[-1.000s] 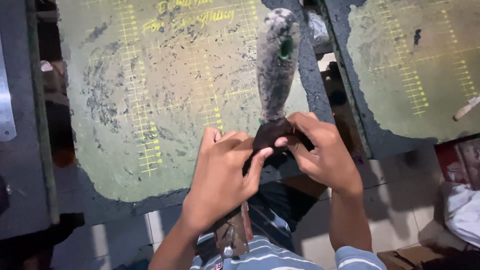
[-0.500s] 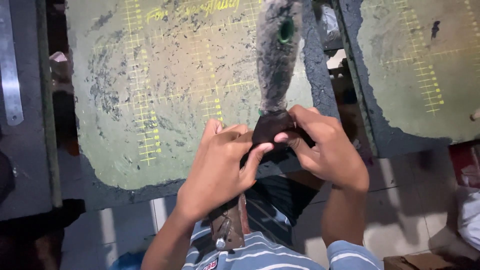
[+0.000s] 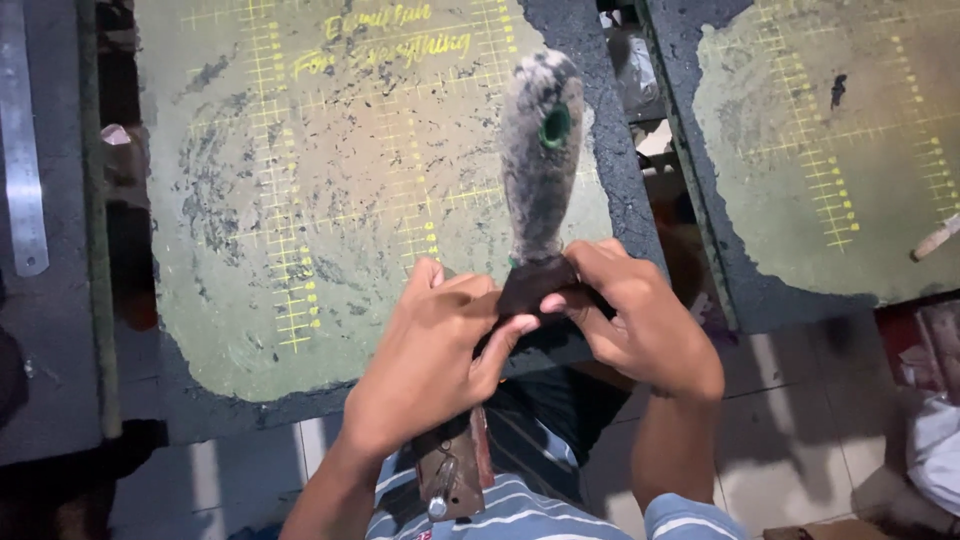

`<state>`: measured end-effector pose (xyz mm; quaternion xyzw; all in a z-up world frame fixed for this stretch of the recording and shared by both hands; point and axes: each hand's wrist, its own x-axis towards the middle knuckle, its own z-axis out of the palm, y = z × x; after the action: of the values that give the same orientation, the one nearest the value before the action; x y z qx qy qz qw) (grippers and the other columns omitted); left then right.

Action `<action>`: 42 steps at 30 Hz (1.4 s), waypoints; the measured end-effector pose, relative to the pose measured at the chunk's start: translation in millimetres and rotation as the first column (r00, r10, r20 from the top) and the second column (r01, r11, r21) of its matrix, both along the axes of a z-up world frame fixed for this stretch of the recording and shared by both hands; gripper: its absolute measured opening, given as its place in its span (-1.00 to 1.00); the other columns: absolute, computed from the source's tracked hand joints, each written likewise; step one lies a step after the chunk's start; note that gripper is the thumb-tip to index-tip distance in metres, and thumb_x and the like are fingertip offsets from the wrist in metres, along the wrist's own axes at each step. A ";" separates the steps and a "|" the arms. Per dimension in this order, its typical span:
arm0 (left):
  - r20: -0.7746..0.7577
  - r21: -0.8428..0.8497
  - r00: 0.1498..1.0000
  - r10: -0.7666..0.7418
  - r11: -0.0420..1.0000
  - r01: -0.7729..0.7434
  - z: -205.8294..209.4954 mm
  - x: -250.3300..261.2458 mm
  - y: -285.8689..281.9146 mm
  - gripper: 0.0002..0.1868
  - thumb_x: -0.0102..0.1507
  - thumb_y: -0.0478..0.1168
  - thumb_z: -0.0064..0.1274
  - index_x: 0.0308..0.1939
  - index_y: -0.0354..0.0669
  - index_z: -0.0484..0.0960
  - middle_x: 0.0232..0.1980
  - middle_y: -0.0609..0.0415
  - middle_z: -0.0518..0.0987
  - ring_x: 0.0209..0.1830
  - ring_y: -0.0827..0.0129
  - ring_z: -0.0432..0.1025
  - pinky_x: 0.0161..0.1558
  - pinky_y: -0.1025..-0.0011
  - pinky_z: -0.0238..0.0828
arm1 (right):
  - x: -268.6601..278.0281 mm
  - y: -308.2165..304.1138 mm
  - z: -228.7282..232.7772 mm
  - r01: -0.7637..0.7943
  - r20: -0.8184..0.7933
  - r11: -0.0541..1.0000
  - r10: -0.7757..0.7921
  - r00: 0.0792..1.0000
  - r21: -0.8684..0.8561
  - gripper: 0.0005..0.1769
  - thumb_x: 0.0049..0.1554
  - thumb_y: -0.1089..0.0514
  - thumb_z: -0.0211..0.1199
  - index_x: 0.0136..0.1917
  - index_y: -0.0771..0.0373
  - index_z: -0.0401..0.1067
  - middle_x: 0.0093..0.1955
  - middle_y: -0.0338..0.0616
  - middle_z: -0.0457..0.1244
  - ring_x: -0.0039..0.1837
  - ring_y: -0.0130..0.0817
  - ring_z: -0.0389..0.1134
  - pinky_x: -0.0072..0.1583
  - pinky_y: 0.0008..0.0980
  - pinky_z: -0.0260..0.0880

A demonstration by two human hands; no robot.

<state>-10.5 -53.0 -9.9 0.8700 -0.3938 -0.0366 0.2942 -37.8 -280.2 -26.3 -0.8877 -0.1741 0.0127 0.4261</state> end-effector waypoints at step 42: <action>0.919 0.012 0.372 -0.133 0.951 0.310 -6.8 180.0 75.0 -0.85 0.32 -0.09 0.08 -0.34 0.06 0.52 -0.35 0.19 0.45 -0.39 0.31 0.39 -0.11 0.34 0.35 | 65.1 90.8 21.7 0.211 0.691 0.902 0.123 0.712 -0.378 -0.76 0.33 0.22 0.17 0.26 0.10 0.49 0.10 -0.10 0.41 0.23 -0.29 0.46 0.16 -0.26 0.43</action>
<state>169.4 22.0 -16.8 0.6601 -0.6045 0.4358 0.0943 27.3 -189.4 -4.6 -0.9007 -0.2932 -0.2966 0.1218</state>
